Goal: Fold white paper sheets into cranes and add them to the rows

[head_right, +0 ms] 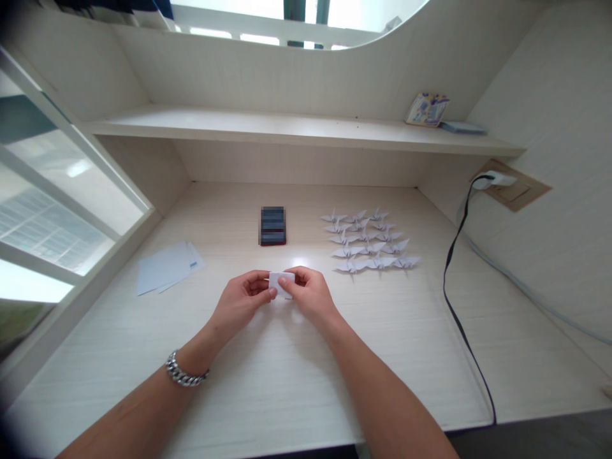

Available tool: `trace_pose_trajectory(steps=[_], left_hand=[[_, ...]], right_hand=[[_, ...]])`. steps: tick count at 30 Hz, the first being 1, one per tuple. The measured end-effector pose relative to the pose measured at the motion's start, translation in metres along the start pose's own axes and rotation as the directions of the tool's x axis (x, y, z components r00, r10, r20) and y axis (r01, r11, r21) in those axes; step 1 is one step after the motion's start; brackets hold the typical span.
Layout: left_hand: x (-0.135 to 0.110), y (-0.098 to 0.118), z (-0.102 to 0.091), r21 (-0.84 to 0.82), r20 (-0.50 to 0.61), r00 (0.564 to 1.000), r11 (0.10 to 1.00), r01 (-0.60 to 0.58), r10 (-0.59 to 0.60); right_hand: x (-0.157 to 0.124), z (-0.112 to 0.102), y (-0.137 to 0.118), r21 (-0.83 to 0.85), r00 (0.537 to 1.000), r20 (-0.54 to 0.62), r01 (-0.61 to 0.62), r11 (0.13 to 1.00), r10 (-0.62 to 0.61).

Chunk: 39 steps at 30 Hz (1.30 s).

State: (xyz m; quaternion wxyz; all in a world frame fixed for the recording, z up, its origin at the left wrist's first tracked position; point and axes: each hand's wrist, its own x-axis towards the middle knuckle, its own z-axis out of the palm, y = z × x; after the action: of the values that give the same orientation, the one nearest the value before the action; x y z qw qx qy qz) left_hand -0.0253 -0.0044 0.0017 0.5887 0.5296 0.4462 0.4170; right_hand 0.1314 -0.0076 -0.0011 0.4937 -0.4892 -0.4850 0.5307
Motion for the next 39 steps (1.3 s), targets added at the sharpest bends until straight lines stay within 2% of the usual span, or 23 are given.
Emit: trace_pose_trajectory(steps=[4, 9, 14, 20, 24, 27, 32, 36, 39], left_hand=[[0.0003, 0.0009, -0.0005, 0.001, -0.055, 0.998, 1.0, -0.027, 0.027], [0.0003, 0.0011, -0.0021, 0.013, -0.041, 0.999, 1.0, -0.007, 0.007], [0.0013, -0.0006, -0.0045, -0.011, -0.06, 0.998, 1.0, -0.009, 0.008], [0.0022, 0.0005, -0.0045, -0.012, -0.08, 0.996, 1.0, -0.027, 0.026], [0.0032, -0.0006, -0.0069, -0.039, -0.07, 0.997, 0.999, -0.031, 0.028], [0.0035, -0.0029, -0.0088, -0.028, -0.067, 0.997, 0.999, -0.03, 0.029], [0.0035, -0.0059, -0.0082, 0.045, -0.053, 0.996, 0.996, -0.073, 0.076], [0.0029, -0.0053, -0.0062, 0.026, -0.009, 0.997, 0.997, -0.075, 0.076], [0.0027, -0.0046, -0.0065, 0.033, -0.005, 0.997, 0.997, -0.074, 0.074]], right_hand=[[0.0006, -0.0006, 0.0025, -0.023, 1.0, 0.004, -0.022, 0.999, 0.022], [0.0017, -0.001, 0.006, 0.0, 0.998, 0.034, -0.061, 0.998, 0.061], [0.0026, -0.0026, 0.0062, -0.02, 0.999, 0.026, -0.043, 0.999, 0.044], [0.0042, -0.0049, 0.0071, 0.034, 0.991, 0.088, -0.104, 0.994, 0.1], [0.0047, -0.0069, 0.0051, 0.072, 0.986, 0.061, -0.158, 0.985, 0.154], [0.0046, -0.0085, 0.0027, 0.055, 0.992, 0.038, -0.126, 0.991, 0.124], [0.0032, -0.0057, 0.0039, -0.078, 0.997, 0.076, 0.002, 0.997, 0.004], [0.003, -0.0044, 0.0053, -0.045, 0.999, 0.024, -0.03, 0.999, 0.031], [0.0032, -0.0061, 0.0038, -0.026, 0.996, 0.066, -0.054, 0.998, 0.055]])
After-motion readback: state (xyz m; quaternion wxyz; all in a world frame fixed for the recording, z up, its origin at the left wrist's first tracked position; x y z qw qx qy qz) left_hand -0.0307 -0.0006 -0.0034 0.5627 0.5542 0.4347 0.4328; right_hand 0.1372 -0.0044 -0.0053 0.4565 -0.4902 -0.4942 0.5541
